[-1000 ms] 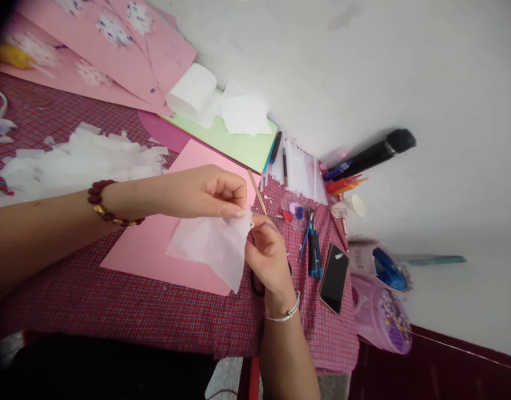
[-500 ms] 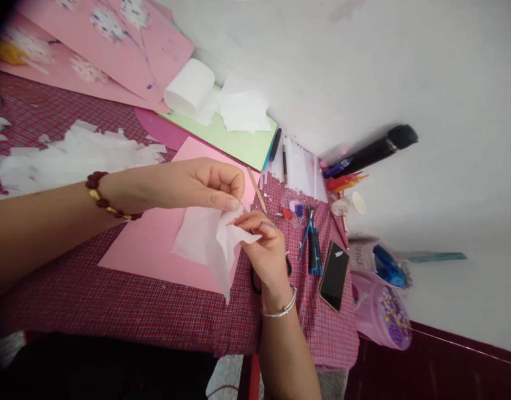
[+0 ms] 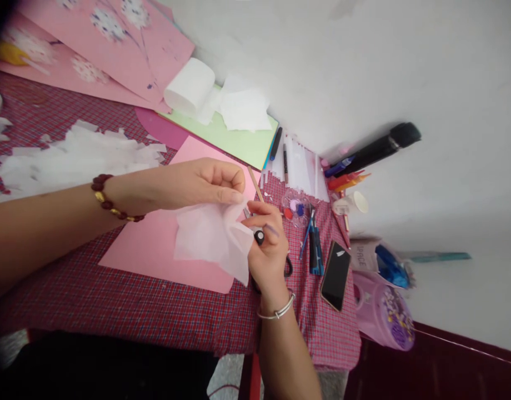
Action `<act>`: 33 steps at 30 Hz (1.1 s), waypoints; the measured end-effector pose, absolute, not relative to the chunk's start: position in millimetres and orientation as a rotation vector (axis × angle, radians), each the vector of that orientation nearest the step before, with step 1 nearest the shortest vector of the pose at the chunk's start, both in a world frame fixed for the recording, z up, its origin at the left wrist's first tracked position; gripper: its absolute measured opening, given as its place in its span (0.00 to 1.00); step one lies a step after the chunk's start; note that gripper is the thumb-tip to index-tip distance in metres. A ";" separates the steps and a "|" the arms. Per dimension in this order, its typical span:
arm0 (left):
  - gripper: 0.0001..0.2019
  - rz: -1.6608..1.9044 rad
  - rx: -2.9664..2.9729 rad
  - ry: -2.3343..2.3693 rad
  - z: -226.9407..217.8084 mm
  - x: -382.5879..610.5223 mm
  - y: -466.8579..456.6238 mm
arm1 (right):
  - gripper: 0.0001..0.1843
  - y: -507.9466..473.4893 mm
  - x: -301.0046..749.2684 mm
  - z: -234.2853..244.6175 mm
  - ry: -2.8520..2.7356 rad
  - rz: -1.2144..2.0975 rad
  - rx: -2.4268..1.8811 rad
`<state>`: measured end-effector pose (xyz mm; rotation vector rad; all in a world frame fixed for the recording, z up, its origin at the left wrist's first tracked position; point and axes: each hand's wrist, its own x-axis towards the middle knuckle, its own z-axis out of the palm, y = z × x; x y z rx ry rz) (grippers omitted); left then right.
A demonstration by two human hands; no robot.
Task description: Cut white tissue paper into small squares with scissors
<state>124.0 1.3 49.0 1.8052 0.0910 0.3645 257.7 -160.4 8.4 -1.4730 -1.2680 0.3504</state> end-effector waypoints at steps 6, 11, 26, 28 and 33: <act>0.06 0.320 1.965 0.080 51.9 118.0 17.5 | 0.08 -157.0 257.9 8.1 -1.188 0.475 -1.435; 0.23 0.353 2.346 -0.131 64.3 105.7 17.6 | 0.07 -156.8 260.2 1.3 -1.124 0.532 -1.412; 0.12 0.799 2.783 -0.301 44.5 123.8 -20.5 | 0.06 -154.4 263.6 -8.4 -0.913 0.828 -1.434; 0.12 0.791 2.818 -0.278 40.4 125.0 -17.2 | 0.09 -153.2 263.8 -5.6 -0.880 0.859 -1.429; 0.11 0.743 2.873 -0.330 34.2 127.1 -10.0 | 0.12 -151.5 263.6 2.0 -0.793 0.951 -1.367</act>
